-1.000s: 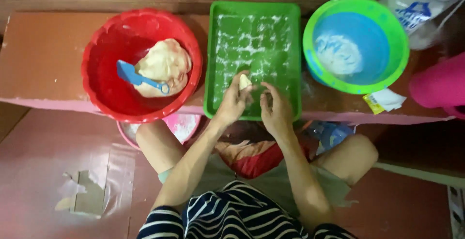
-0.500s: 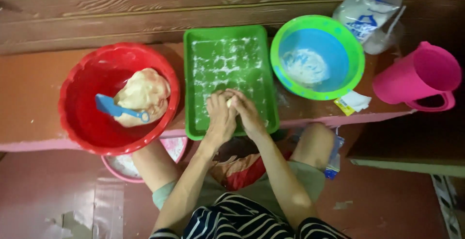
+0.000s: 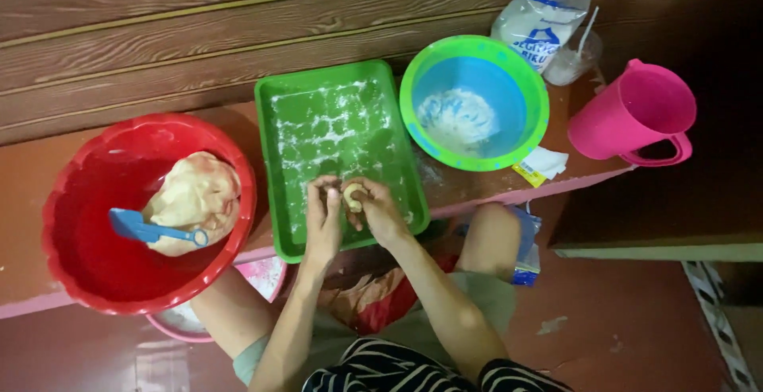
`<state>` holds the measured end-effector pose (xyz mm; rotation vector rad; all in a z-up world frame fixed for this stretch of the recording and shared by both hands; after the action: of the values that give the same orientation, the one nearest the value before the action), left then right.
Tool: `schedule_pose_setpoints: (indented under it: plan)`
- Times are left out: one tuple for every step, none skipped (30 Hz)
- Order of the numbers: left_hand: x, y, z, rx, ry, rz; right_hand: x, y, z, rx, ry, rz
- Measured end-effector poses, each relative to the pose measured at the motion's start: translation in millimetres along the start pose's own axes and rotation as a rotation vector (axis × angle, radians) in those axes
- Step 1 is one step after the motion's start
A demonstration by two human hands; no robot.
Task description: Kneading a large mass of dough in a bowl and then dividing it into small balls on a tray.
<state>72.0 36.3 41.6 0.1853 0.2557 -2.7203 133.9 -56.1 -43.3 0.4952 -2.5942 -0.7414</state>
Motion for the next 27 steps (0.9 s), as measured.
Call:
schedule_pose_setpoints:
  plan:
    - [-2,2,-10,0.003,-0.001,0.002,-4,-4,4,0.003,0.001,0.000]
    - [-3,3,-19,-0.019,0.009,0.010,-8,-12,7,-0.003,-0.011,0.046]
    - [-4,0,-28,-0.044,0.017,0.028,-12,-17,13,-0.010,-0.017,0.085]
    - [-5,-2,-27,-0.046,0.015,0.038,-19,-26,18,-0.006,-0.010,0.077]
    - [-5,-2,-28,-0.071,-0.013,0.021,-26,-31,28,-0.130,0.044,0.045]
    - [-6,-2,-30,-0.095,-0.040,0.005,-33,-37,38,-0.253,0.100,0.015]
    - [-6,-3,-25,-0.097,-0.046,0.015,-27,-30,33,-0.251,0.111,0.010]
    - [-6,-3,-22,-0.086,-0.065,0.007,-22,-23,20,-0.198,0.053,-0.019]
    - [-6,-2,-19,-0.077,-0.082,0.000,-16,-15,9,-0.148,-0.005,-0.050]
    - [-4,0,-12,-0.080,-0.088,0.009,-10,-7,4,-0.147,0.005,-0.056]
    - [-4,2,-6,-0.075,-0.101,0.009,-4,-3,-2,-0.078,0.014,-0.017]
    - [-4,6,1,-0.070,-0.114,0.010,2,1,-9,-0.009,0.022,0.023]
    - [-5,2,4,-0.071,-0.113,0.011,5,8,-12,-0.009,0.021,0.020]
    - [-6,1,5,-0.092,-0.128,-0.020,7,10,-16,0.067,0.024,0.056]
    - [-7,3,6,-0.111,-0.142,-0.062,12,11,-21,0.141,0.021,0.101]
    - [-4,3,6,-0.110,-0.138,-0.071,15,15,-26,0.138,0.015,0.108]
    - [-4,10,13,-0.159,-0.054,-0.145,16,27,-31,0.155,0.016,0.031]
    - [-3,17,20,-0.207,0.031,-0.219,18,38,-36,0.171,0.017,-0.046]
    - [-2,20,25,-0.202,0.039,-0.239,5,9,-8,0.166,0.004,-0.029]
    - [-1,21,34,-0.258,0.090,-0.228,-7,-17,35,-0.015,0.161,-0.042]
    - [-1,21,43,-0.315,0.142,-0.210,-18,-39,77,-0.195,0.316,-0.065]
    - [-4,23,30,-0.311,0.150,-0.222,-12,-30,53,-0.199,0.304,-0.057]
    - [-2,25,26,-0.476,0.281,-0.184,-3,-14,28,-0.085,0.268,-0.158]
    - [2,28,22,-0.639,0.414,-0.142,7,3,4,0.030,0.232,-0.258]
    - [5,27,19,-0.632,0.413,-0.141,15,7,-29,0.035,0.232,-0.254]
    - [7,25,16,-0.634,0.419,-0.138,25,18,-59,0.352,0.220,-0.371]
    - [7,24,13,-0.636,0.430,-0.138,35,28,-88,0.667,0.201,-0.483]
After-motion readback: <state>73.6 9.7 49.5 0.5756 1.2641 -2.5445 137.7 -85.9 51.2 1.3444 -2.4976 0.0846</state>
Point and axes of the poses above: each hand's wrist, its own x-axis away from the middle knuckle, its own y-axis out of the palm, z = x × y, the point moved 9 cm from there along -x, towards the middle knuckle, and after that the axes turned 7 degrees about -x, right-handed, at the moved point
